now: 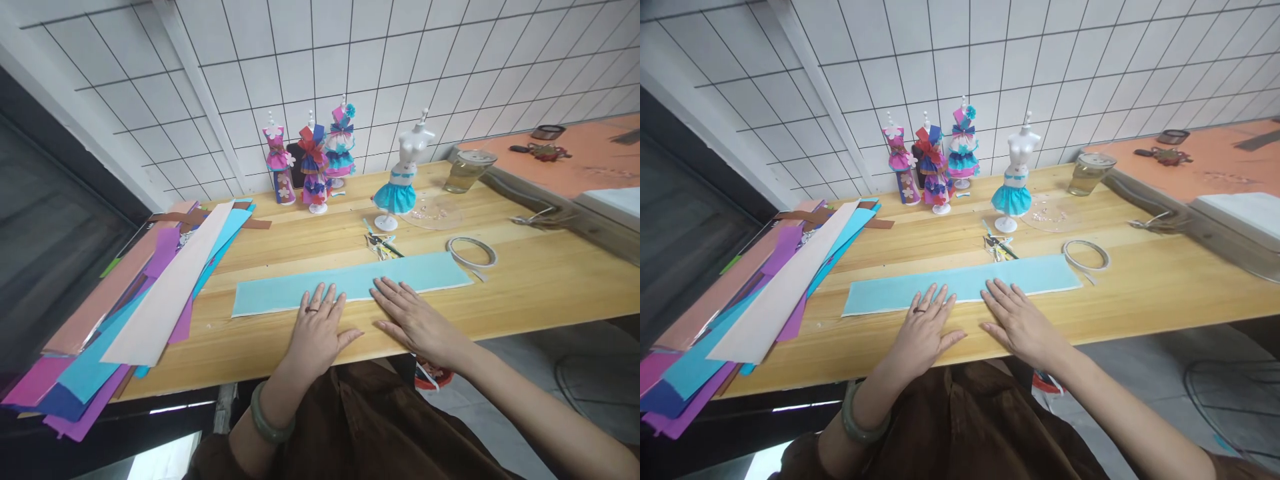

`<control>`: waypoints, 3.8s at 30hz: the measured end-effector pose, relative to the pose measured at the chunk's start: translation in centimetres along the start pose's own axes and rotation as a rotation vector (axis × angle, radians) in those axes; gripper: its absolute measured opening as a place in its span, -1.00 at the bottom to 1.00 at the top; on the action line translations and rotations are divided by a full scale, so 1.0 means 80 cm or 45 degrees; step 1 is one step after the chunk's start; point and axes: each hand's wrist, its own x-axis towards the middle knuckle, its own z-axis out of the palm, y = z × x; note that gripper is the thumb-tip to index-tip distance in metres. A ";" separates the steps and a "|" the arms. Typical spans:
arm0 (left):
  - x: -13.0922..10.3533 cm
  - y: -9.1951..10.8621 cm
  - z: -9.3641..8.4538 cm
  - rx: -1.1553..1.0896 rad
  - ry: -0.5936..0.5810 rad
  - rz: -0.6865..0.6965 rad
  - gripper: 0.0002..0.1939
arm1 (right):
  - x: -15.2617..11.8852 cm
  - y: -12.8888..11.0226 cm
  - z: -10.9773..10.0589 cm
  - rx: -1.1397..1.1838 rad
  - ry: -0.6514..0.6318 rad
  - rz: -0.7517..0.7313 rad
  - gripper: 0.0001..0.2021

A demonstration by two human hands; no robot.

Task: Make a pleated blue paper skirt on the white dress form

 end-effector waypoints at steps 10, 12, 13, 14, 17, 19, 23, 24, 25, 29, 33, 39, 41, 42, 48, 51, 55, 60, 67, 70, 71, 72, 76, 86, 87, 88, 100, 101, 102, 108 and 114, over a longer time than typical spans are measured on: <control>-0.030 -0.026 -0.001 0.109 0.046 -0.210 -0.31 | -0.001 0.001 -0.002 -0.079 -0.035 -0.019 -0.47; -0.039 -0.033 -0.001 0.129 0.066 -0.273 -0.31 | -0.003 0.003 0.001 -0.085 -0.015 -0.039 -0.47; -0.044 -0.037 -0.001 0.140 0.079 -0.302 -0.31 | -0.003 0.004 0.001 -0.089 -0.008 -0.048 -0.47; -0.048 -0.040 -0.002 0.152 0.092 -0.329 -0.32 | -0.004 0.005 0.002 -0.092 -0.003 -0.055 -0.46; -0.062 -0.051 -0.005 0.186 0.114 -0.412 -0.31 | -0.005 0.006 0.003 -0.102 0.006 -0.074 -0.47; -0.071 -0.059 -0.009 0.207 0.106 -0.473 -0.31 | -0.006 0.007 0.005 -0.115 0.008 -0.086 -0.46; -0.087 -0.071 -0.019 0.249 0.082 -0.594 -0.31 | -0.008 0.009 0.008 -0.110 0.005 -0.086 -0.46; -0.090 -0.073 -0.021 0.258 0.080 -0.623 -0.32 | -0.008 0.010 0.009 -0.105 0.004 -0.088 -0.45; -0.093 -0.075 -0.022 0.267 0.078 -0.654 -0.33 | -0.007 0.010 0.009 -0.102 0.005 -0.090 -0.45; -0.098 -0.081 -0.025 0.295 0.061 -0.725 -0.36 | -0.005 0.008 0.008 -0.117 0.007 -0.085 -0.46; -0.098 -0.082 -0.024 0.312 0.041 -0.706 -0.35 | -0.007 0.011 0.006 -0.127 0.007 -0.059 -0.47; -0.097 -0.085 -0.022 0.371 0.033 -0.690 -0.38 | -0.031 0.043 0.000 -0.201 -0.007 0.144 -0.45; -0.097 -0.087 -0.021 0.389 0.023 -0.697 -0.37 | -0.044 0.060 -0.001 -0.224 -0.016 0.217 -0.44; -0.097 -0.088 -0.021 0.394 0.024 -0.704 -0.37 | -0.051 0.069 -0.001 -0.235 -0.018 0.253 -0.43; -0.098 -0.092 -0.015 0.397 0.049 -0.722 -0.34 | -0.080 0.113 -0.001 -0.315 0.001 0.416 -0.40; -0.098 -0.093 -0.014 0.394 0.051 -0.728 -0.33 | -0.084 0.118 -0.001 -0.323 0.023 0.444 -0.41; -0.098 -0.094 -0.014 0.392 0.043 -0.732 -0.32 | -0.085 0.114 0.000 -0.344 0.010 0.441 -0.41; -0.099 -0.094 -0.013 0.418 0.055 -0.733 -0.33 | -0.080 0.119 -0.002 -0.352 0.076 0.468 -0.47; -0.099 -0.093 -0.014 0.424 0.090 -0.736 -0.37 | -0.011 0.131 -0.038 -0.043 0.533 0.444 -0.54; -0.098 -0.093 -0.015 0.406 0.089 -0.757 -0.37 | 0.033 0.129 -0.065 0.203 0.660 0.609 -0.55; -0.098 -0.092 -0.015 0.401 0.087 -0.760 -0.36 | 0.048 0.131 -0.073 0.274 0.695 0.656 -0.56; -0.098 -0.092 -0.016 0.396 0.085 -0.762 -0.36 | 0.063 0.134 -0.081 0.335 0.720 0.691 -0.55; -0.098 -0.092 -0.016 0.375 0.092 -0.770 -0.34 | 0.121 0.160 -0.104 0.468 0.878 0.700 -0.43; -0.102 -0.095 -0.007 0.345 0.225 -0.769 -0.34 | 0.198 0.182 -0.124 0.531 0.785 0.663 -0.57; -0.103 -0.095 -0.005 0.342 0.244 -0.770 -0.34 | 0.198 0.180 -0.126 0.556 0.807 0.660 -0.60; -0.103 -0.096 -0.004 0.339 0.267 -0.771 -0.33 | 0.198 0.177 -0.128 0.581 0.846 0.652 -0.61; -0.087 -0.100 -0.023 -0.187 0.534 -0.702 -0.32 | 0.212 0.055 -0.131 1.429 0.787 0.167 -0.68; -0.079 -0.098 -0.033 -0.258 0.574 -0.704 -0.34 | 0.218 0.046 -0.127 1.485 0.749 0.150 -0.69; -0.069 -0.095 -0.045 -0.330 0.598 -0.702 -0.34 | 0.225 0.037 -0.122 1.533 0.719 0.126 -0.69; 0.007 -0.092 -0.101 -0.741 0.785 -0.650 -0.49 | 0.257 -0.008 -0.110 1.495 0.607 -0.086 -0.68; 0.070 -0.104 -0.104 -1.033 0.935 -0.376 -0.60 | 0.262 -0.027 -0.097 1.078 0.616 -0.139 -0.68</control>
